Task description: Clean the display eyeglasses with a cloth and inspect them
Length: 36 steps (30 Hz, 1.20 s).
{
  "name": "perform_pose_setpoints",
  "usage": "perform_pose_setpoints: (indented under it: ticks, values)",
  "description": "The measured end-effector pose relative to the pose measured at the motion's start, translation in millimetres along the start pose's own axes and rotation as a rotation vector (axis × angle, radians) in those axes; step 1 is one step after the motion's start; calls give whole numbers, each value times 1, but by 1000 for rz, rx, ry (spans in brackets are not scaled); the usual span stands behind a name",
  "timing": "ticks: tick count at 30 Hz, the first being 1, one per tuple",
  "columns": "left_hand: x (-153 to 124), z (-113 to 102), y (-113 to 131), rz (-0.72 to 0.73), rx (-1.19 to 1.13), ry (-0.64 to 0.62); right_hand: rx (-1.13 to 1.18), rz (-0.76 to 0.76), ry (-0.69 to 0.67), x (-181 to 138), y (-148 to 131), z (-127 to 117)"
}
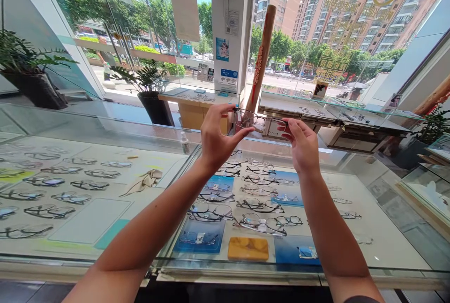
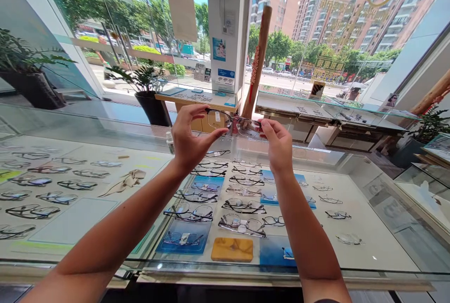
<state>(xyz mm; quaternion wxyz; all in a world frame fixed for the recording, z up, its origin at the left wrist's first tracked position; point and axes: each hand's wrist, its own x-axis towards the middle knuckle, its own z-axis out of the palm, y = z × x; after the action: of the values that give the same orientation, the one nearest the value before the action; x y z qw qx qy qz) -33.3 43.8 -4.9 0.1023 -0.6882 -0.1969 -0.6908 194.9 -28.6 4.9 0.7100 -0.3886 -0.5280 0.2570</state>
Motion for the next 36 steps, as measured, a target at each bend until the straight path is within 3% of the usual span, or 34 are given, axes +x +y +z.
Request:
perform_pose_setpoints:
  ticks: [19,22,27,36]
  values:
    - [-6,5,-4,-160,-128,-69,-65,-26,-55,0,-7,-2]
    - [-6,5,-3,-128,-143,-138,-191,-161,-62,-1,-10,-5]
    - [-7,4,2,34,-56,-245,-450,-331,-215,-3,-15,-7]
    - [-5,-1,13,35,-60,-368,-459,-243,-357,1,-10,-10]
